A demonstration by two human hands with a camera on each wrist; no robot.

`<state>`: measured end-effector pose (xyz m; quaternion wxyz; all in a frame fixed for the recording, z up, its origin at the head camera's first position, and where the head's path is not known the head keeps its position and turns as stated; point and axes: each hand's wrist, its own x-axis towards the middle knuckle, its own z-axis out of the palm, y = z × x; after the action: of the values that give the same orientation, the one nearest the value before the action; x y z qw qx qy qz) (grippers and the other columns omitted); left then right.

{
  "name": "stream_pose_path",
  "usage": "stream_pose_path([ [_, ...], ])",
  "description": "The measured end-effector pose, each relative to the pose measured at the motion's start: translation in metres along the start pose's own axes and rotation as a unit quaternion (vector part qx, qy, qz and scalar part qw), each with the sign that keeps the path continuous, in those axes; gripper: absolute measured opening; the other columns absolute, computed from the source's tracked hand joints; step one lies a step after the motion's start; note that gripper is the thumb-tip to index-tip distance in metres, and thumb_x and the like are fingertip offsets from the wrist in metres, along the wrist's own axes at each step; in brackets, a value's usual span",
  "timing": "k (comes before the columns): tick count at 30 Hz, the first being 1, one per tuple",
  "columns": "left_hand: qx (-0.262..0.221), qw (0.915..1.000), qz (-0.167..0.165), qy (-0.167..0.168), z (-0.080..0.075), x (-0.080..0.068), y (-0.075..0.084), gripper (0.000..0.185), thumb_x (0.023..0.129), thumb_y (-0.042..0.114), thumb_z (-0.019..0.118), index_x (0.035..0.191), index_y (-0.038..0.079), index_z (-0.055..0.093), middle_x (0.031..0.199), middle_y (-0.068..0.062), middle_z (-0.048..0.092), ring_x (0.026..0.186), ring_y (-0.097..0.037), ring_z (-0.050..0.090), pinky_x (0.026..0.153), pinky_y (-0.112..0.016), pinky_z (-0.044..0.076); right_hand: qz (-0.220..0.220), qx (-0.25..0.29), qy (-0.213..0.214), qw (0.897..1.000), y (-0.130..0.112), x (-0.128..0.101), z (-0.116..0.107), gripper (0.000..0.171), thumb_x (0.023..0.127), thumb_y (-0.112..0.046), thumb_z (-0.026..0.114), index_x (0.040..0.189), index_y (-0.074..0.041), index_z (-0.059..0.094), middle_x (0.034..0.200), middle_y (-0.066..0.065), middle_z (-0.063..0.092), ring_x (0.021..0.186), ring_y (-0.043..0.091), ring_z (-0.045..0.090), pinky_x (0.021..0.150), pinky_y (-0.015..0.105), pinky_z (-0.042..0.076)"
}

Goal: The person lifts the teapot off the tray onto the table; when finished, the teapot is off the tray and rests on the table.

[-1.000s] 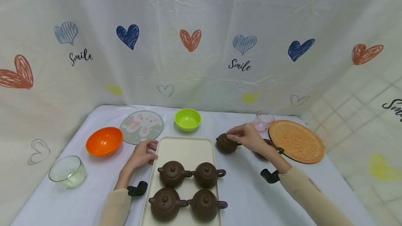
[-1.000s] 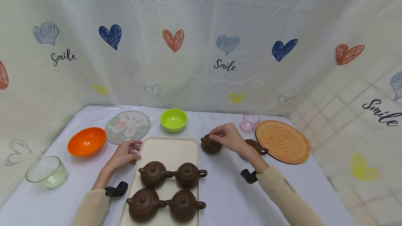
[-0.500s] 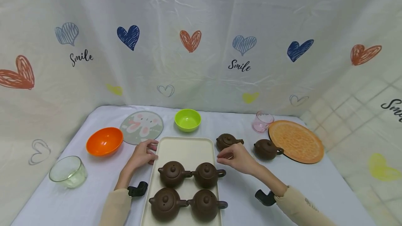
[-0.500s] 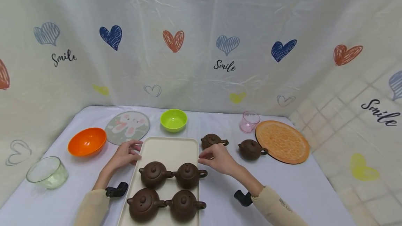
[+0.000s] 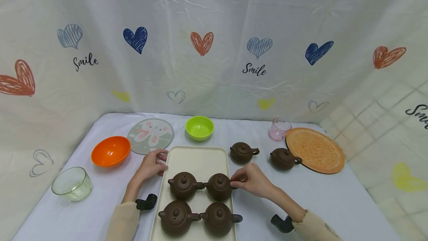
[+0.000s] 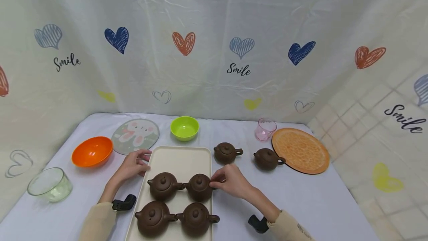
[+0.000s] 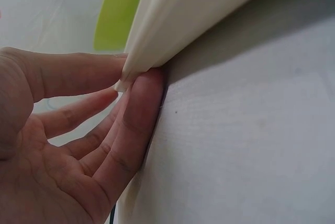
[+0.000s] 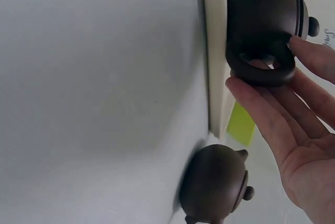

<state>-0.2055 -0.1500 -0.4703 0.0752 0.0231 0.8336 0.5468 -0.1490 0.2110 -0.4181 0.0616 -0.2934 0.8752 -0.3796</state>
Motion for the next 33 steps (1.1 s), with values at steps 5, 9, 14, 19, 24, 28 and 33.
stream_pose_path([
  [5, -0.002, 1.0, -0.001, 0.002, 0.001, 0.0, 0.0, 0.053, 0.075, -0.009, 0.068, 0.126, -0.006, 0.054, 0.102, -0.021, 0.06, 0.07, -0.018, 0.062, 0.054, -0.035, 0.059, 0.008, 0.005, -0.002, 1.0, 0.004, -0.004, 0.003, 0.009, 0.08, -0.008, 0.076, 0.086, -0.003, 0.075, 0.08, 0.003, 0.073, 0.072, 0.005, 0.067, 0.062, 0.019, 0.056],
  [9, 0.0, 1.0, 0.0, 0.001, 0.001, 0.0, -0.001, 0.052, 0.075, -0.009, 0.068, 0.125, -0.005, 0.054, 0.102, -0.021, 0.06, 0.07, -0.018, 0.062, 0.054, -0.034, 0.059, 0.008, 0.004, 0.006, 1.0, 0.004, -0.005, 0.004, 0.009, 0.08, -0.009, 0.076, 0.087, -0.003, 0.075, 0.08, 0.002, 0.074, 0.074, 0.006, 0.067, 0.063, 0.02, 0.057],
  [14, 0.003, 1.0, -0.003, 0.002, 0.001, 0.0, -0.001, 0.053, 0.075, -0.008, 0.068, 0.126, -0.004, 0.054, 0.102, -0.021, 0.06, 0.07, -0.019, 0.062, 0.054, -0.034, 0.059, 0.0, 0.003, 0.017, 1.0, 0.003, -0.005, 0.005, 0.008, 0.079, -0.007, 0.076, 0.086, -0.002, 0.076, 0.079, 0.003, 0.074, 0.073, 0.006, 0.067, 0.063, 0.02, 0.057],
  [19, 0.002, 1.0, -0.004, 0.002, 0.0, 0.0, 0.0, 0.053, 0.076, -0.007, 0.068, 0.126, -0.004, 0.054, 0.103, -0.021, 0.06, 0.071, -0.018, 0.062, 0.055, -0.034, 0.059, 0.001, 0.003, 0.031, 1.0, 0.005, -0.005, 0.0, 0.008, 0.078, -0.006, 0.076, 0.086, -0.002, 0.076, 0.078, 0.003, 0.074, 0.072, 0.004, 0.067, 0.06, 0.021, 0.056],
  [24, 0.001, 1.0, -0.005, 0.003, 0.0, 0.0, 0.0, 0.052, 0.076, -0.007, 0.069, 0.126, -0.004, 0.054, 0.103, -0.02, 0.06, 0.07, -0.018, 0.062, 0.055, -0.034, 0.059, 0.014, 0.006, 0.056, 0.998, 0.009, -0.012, -0.021, 0.011, 0.078, -0.005, 0.076, 0.088, -0.001, 0.076, 0.081, 0.006, 0.074, 0.071, 0.005, 0.068, 0.062, 0.021, 0.057],
  [28, 0.003, 1.0, -0.005, 0.005, 0.001, 0.0, 0.0, 0.052, 0.076, -0.007, 0.068, 0.126, -0.004, 0.054, 0.103, -0.019, 0.06, 0.069, -0.018, 0.061, 0.055, -0.034, 0.059, 0.019, -0.008, 0.068, 0.997, 0.018, -0.026, -0.048, 0.014, 0.078, -0.005, 0.076, 0.09, 0.001, 0.076, 0.082, 0.008, 0.074, 0.07, 0.008, 0.068, 0.062, 0.021, 0.057],
  [33, 0.0, 1.0, -0.002, 0.005, 0.001, -0.001, 0.001, 0.053, 0.075, -0.008, 0.068, 0.126, -0.005, 0.054, 0.101, -0.02, 0.06, 0.07, -0.018, 0.061, 0.055, -0.034, 0.059, 0.056, -0.009, 0.062, 0.997, 0.033, -0.05, -0.083, 0.016, 0.081, -0.007, 0.074, 0.093, 0.003, 0.074, 0.084, 0.01, 0.073, 0.07, 0.008, 0.067, 0.062, 0.021, 0.057],
])
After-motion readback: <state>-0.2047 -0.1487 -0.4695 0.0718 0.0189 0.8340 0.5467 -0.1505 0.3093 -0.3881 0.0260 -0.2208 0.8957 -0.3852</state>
